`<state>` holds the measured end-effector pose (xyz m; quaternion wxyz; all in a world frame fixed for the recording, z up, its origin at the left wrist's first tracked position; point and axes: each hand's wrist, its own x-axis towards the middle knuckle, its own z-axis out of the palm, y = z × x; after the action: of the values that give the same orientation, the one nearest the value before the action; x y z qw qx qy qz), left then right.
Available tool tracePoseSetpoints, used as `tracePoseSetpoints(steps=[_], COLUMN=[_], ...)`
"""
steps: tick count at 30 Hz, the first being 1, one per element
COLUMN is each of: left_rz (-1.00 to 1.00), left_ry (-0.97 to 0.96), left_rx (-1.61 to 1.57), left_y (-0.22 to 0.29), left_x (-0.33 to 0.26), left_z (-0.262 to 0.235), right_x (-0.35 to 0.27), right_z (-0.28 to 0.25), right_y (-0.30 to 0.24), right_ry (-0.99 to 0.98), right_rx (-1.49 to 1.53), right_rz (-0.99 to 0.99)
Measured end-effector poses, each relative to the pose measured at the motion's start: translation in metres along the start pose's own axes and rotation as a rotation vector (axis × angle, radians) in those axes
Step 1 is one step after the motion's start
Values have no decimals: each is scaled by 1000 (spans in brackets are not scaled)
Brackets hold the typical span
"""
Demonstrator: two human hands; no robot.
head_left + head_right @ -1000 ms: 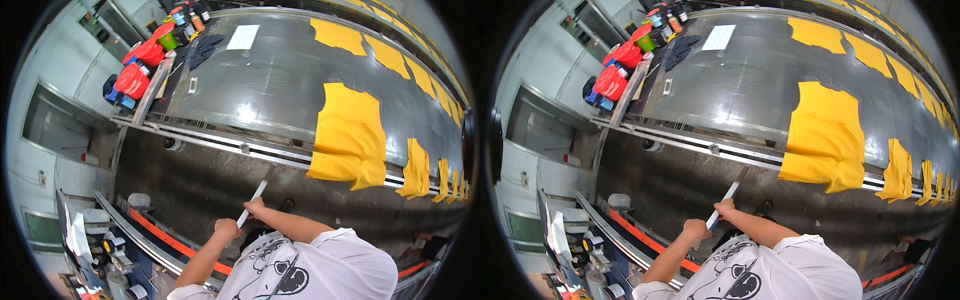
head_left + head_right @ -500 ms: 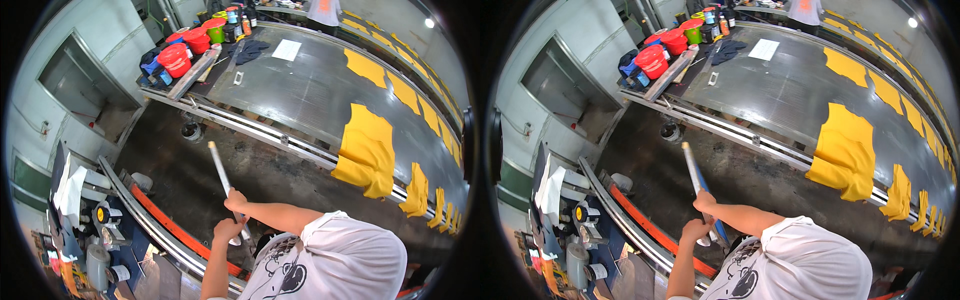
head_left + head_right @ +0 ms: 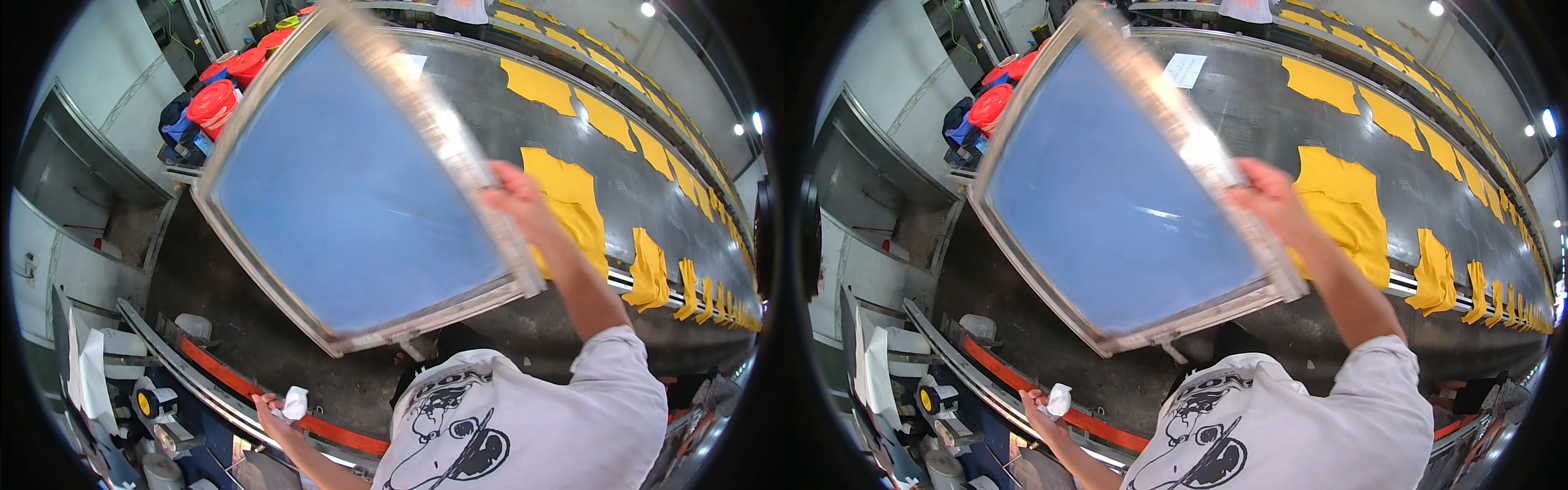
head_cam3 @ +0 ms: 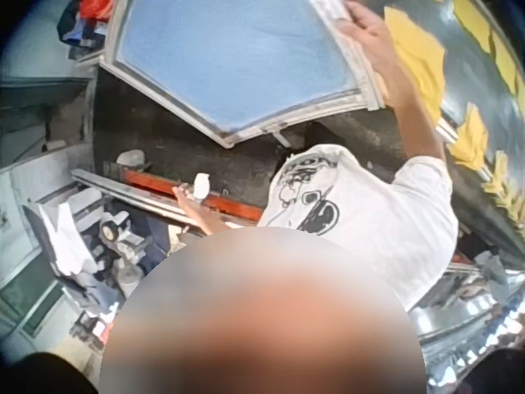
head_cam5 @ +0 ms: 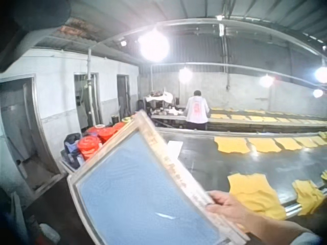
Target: The person lays out yellow t-shirts on a long conveyor table, smoothing each one by hand. They then retrieve a screen printing frame, wipe it with a cloth, and place it on the table.
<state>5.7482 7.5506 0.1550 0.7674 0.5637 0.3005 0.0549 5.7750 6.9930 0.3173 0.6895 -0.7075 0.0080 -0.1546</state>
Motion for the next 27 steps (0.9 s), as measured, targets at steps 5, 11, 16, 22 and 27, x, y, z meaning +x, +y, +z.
tracePoseSetpoints(steps=[5,11,16,22,27], left_rz=[-45,-28,15,-6,-53], left_ry=[28,-136,-205,-167,-227], left_rx=[-167,-120,18,43,117], left_y=[-25,-11,6,9,6], left_x=[43,86,103,103,131], left_z=[46,170,235,306,355], right_x=[2,56,96,108,99], right_z=[-65,-140,-218,-253,-261], right_y=[-6,53,128,206,252], right_ry=[477,713,704,691,735], right_rx=[-686,-530,-237,-37,9], right_rz=[144,197,375,488,570])
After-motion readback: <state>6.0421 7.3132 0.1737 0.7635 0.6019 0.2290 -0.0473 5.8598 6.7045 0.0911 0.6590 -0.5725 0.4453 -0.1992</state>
